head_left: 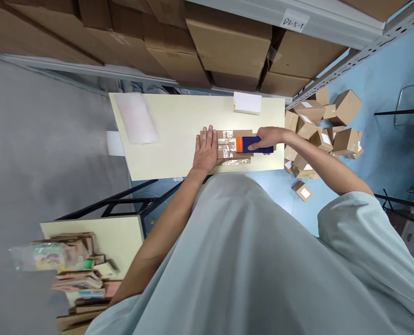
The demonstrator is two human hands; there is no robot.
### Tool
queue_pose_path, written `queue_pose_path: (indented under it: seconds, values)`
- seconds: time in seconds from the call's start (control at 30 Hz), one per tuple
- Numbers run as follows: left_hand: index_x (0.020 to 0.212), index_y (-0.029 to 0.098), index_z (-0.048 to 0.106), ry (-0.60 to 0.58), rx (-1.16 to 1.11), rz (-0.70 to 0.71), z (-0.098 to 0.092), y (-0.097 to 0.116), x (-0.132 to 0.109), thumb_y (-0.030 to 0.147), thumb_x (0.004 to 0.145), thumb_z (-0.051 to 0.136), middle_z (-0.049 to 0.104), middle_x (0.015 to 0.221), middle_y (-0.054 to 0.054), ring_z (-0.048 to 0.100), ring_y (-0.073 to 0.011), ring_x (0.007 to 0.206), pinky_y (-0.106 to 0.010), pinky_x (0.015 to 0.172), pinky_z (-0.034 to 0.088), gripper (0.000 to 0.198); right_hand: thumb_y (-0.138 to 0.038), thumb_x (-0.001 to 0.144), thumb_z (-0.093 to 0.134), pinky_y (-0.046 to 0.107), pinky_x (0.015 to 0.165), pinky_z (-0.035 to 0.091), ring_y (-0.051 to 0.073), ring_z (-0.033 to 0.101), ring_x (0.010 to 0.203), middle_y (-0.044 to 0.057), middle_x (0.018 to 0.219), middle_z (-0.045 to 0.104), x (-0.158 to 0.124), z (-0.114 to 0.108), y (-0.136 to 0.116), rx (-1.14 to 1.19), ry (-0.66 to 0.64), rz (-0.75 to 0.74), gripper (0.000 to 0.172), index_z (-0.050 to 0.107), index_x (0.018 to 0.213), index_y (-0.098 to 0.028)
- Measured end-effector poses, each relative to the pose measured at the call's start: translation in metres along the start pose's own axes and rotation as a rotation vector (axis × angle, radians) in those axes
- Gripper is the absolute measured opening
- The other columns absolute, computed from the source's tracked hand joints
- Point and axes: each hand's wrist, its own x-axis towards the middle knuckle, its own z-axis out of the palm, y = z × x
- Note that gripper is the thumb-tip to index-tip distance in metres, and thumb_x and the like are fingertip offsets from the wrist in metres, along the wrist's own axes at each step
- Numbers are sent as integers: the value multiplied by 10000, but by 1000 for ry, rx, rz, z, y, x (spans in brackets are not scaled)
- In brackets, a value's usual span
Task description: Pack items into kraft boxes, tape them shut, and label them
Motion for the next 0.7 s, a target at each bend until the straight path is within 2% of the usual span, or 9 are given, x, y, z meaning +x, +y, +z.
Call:
queue_pose_path:
  seconds: [0.1,0.2,0.3,0.5,0.6,0.7]
  values:
    - [1799,80,302,2,14,-10,0,3,1,811,888,750,187,1877,-281,28,-485,1772,-690,1426,-25,1252,-858,796,869,395,700,630,292,774,762,102,784,782,-26,-18,39,28,-24,65,694,814,944,-182]
    - [1803,95,298,-1,27,-26,0,7,2,792,892,760,185,1877,-282,30,-492,1771,-706,1424,-7,1237,-910,794,826,383,674,624,283,778,764,109,814,793,-48,-28,73,43,-16,77,728,819,920,-194]
    - [1807,90,279,-10,44,-27,1,9,4,770,880,788,170,1876,-298,22,-512,1765,-728,1417,12,1257,-901,779,848,382,680,625,286,784,782,121,842,803,-48,-28,89,74,-4,102,727,827,924,-189]
    - [1809,91,274,-20,43,-41,1,11,6,793,868,788,177,1872,-307,6,-522,1762,-727,1416,25,1281,-800,742,948,406,790,641,336,809,889,120,863,814,-5,-26,89,1,23,184,690,837,938,-147]
    - [1806,58,254,-25,79,-37,2,10,6,809,907,732,171,1864,-333,12,-526,1761,-749,1403,68,1266,-813,794,897,394,836,643,326,823,932,125,919,829,6,-27,80,-21,-38,227,729,833,996,-116]
    - [1798,10,230,-39,152,-23,4,7,6,862,931,655,148,1859,-356,6,-515,1764,-749,1399,55,1288,-841,841,828,368,834,643,303,828,909,118,910,836,14,-27,67,-64,-102,259,769,828,1017,-93]
